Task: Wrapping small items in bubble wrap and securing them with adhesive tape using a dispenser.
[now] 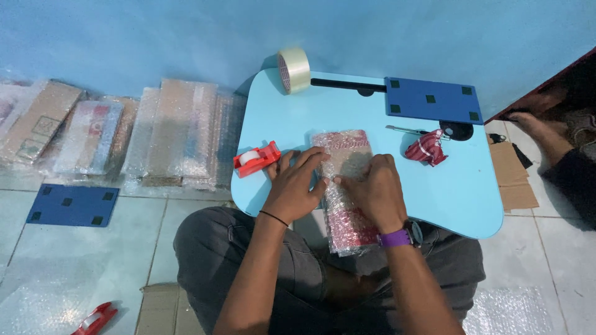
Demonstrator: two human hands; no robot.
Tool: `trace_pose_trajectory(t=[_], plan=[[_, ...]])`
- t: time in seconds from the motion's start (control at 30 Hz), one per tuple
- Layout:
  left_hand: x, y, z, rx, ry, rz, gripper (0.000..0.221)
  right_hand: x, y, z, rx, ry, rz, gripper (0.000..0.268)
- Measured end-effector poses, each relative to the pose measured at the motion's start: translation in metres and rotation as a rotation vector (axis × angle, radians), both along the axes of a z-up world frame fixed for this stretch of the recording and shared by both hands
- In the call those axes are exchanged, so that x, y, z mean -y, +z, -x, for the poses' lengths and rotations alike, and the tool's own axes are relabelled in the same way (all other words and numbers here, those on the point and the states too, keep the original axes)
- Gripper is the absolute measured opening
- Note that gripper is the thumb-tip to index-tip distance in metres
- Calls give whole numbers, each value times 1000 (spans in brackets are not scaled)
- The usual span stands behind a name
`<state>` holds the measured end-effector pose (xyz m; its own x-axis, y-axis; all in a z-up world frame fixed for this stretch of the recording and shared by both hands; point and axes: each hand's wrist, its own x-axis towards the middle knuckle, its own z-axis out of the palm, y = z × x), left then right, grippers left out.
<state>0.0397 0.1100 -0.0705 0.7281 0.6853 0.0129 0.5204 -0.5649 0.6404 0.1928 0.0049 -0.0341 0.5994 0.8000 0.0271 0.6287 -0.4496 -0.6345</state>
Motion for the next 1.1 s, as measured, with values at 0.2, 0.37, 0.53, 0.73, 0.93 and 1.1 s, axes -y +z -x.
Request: trace_pose_trajectory(t=[0.2,0.37,0.53,0.73,0.93,1.1], plan=[[0,1,1,20,-15,2,48,1,10,-3,-95,13,13,48],[5,6,7,205,-35,74,46,9,18,-2,-84,54,54,29],[5,14,35,777,8,-28,42,23,3,1,-45,69,-205,20],[-37,-18,72,328,393,-244,79,30,0,15,198,299,-14,33],[-38,-2,71,385,298,-217,46,35,3,14,77,285,-317,36],[2,31,63,369,181,-223,50,38,47,28,-164,222,-247,38]])
